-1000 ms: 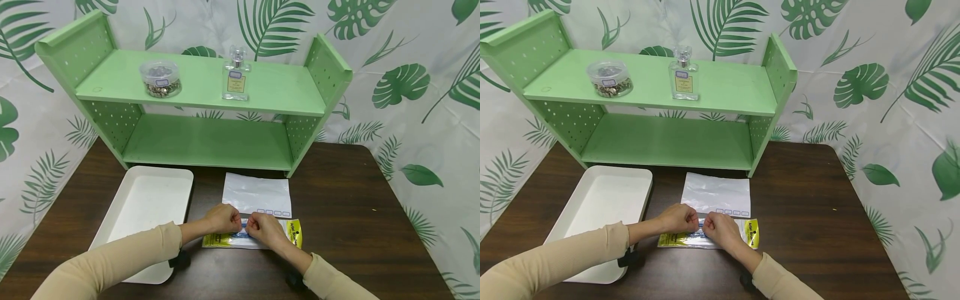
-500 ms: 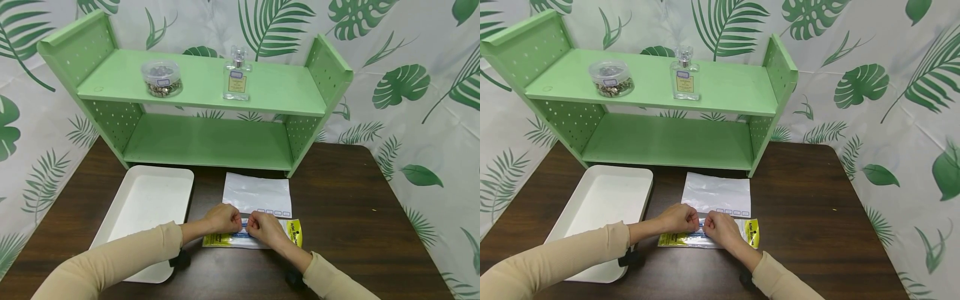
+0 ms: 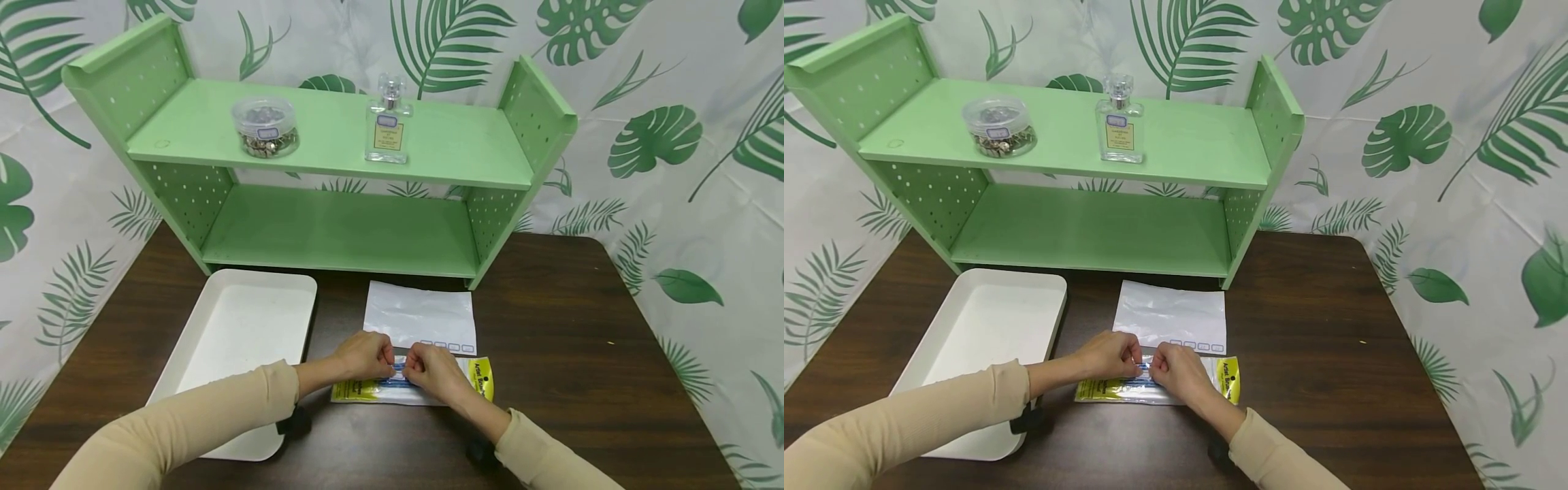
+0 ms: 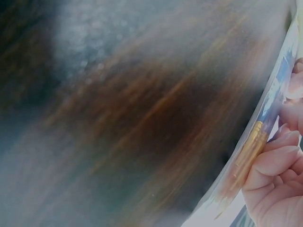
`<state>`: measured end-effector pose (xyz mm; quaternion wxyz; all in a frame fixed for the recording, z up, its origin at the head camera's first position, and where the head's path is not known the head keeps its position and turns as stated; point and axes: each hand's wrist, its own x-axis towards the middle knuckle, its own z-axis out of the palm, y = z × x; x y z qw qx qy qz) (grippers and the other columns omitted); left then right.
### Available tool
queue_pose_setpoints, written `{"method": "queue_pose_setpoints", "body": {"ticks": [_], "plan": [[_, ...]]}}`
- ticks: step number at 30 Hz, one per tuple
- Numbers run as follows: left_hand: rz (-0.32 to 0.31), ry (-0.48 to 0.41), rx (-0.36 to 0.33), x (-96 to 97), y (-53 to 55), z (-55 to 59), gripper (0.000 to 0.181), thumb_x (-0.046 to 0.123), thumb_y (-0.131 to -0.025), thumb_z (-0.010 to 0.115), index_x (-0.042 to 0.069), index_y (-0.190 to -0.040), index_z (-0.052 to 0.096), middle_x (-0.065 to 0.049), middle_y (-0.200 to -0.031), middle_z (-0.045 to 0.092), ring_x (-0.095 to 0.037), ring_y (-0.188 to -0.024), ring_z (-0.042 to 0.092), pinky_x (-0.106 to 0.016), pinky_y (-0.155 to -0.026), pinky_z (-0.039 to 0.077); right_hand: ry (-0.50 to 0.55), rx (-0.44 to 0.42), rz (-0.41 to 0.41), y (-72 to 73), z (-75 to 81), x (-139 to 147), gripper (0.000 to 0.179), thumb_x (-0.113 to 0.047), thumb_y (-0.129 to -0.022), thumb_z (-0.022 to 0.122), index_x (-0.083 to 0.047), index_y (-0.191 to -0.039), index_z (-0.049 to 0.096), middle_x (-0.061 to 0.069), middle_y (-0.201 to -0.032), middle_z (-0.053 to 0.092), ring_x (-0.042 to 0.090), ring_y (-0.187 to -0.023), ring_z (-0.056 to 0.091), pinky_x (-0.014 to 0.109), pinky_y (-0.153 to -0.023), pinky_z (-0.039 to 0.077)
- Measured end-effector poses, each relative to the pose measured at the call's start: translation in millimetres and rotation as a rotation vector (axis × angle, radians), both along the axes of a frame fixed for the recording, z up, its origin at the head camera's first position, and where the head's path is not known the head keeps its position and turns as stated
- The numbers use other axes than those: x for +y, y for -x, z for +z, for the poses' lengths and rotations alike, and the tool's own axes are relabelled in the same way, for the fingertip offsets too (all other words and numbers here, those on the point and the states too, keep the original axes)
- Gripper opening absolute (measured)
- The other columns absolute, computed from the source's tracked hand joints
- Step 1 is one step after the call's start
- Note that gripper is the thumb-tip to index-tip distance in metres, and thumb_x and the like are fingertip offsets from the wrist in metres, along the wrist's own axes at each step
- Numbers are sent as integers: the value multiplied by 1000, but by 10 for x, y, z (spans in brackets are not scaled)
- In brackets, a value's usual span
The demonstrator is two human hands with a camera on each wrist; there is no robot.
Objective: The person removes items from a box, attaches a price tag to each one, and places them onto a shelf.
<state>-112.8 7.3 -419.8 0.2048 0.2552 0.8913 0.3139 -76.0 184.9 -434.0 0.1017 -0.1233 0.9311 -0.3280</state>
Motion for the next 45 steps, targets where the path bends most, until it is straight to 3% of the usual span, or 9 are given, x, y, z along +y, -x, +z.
{"method": "queue_pose_setpoints", "body": {"ticks": [6,12,16,19,23,27,31,38,45], "plan": [[27,13,-10,-4,3,11,27,16,-72,79,9,-88,59,5,-67,59,-6,-60,50,-22,-55,38,17,25,-9,-6,14,35,15,-6,-80,71,-11,-73,58,-7,-60,48,4,-55,42,17,-50,34],[38,19,-21,-4,3,18,31,17,-72,79,9,-93,58,4,-68,60,-6,-59,51,-22,-56,38,91,59,-127,60,168,156,13,-6,-80,72,-8,-74,61,-4,-61,53,6,-54,44,18,-48,36],[40,31,-23,-2,-4,19,31,18,-73,79,9,-94,59,4,-68,59,-7,-60,50,-23,-56,38,215,176,-260,193,396,334,7,-3,-81,71,-3,-81,64,4,-68,61,8,-56,50,18,-49,43],[36,37,-22,2,-10,15,30,18,-73,79,9,-93,59,5,-68,59,-7,-60,50,-23,-57,38,412,315,-414,318,607,489,9,0,-83,68,3,-89,63,7,-73,61,8,-57,52,17,-49,46],[33,49,-13,11,-14,16,28,19,-73,79,9,-91,60,4,-68,58,-7,-61,50,-23,-57,38,684,514,-596,489,855,663,16,3,-83,66,9,-97,59,-1,-76,58,5,-62,54,14,-55,48],[24,54,10,9,-17,22,27,19,-73,79,9,-89,60,4,-68,57,-8,-62,49,-24,-57,38,759,630,-683,630,985,788,22,2,-83,66,10,-103,58,-1,-84,58,7,-73,54,13,-64,47],[-6,36,38,-6,-21,19,26,19,-74,79,8,-87,59,3,-67,54,-8,-61,48,-24,-56,37,758,649,-701,715,1006,835,27,1,-83,67,9,-108,59,-1,-91,58,7,-82,55,14,-70,45],[-37,59,111,-5,-24,0,26,23,-74,79,10,-83,59,2,-73,48,-11,-68,43,-26,-62,37,785,615,-695,820,971,821,31,4,-83,66,13,-111,58,1,-92,58,5,-82,56,11,-69,46],[-41,67,148,2,-20,-13,25,24,-73,80,12,-78,59,2,-72,49,-12,-68,42,-26,-61,36,763,598,-698,816,1072,747,26,5,-84,63,16,-106,56,6,-91,57,5,-79,52,14,-69,44]]}}
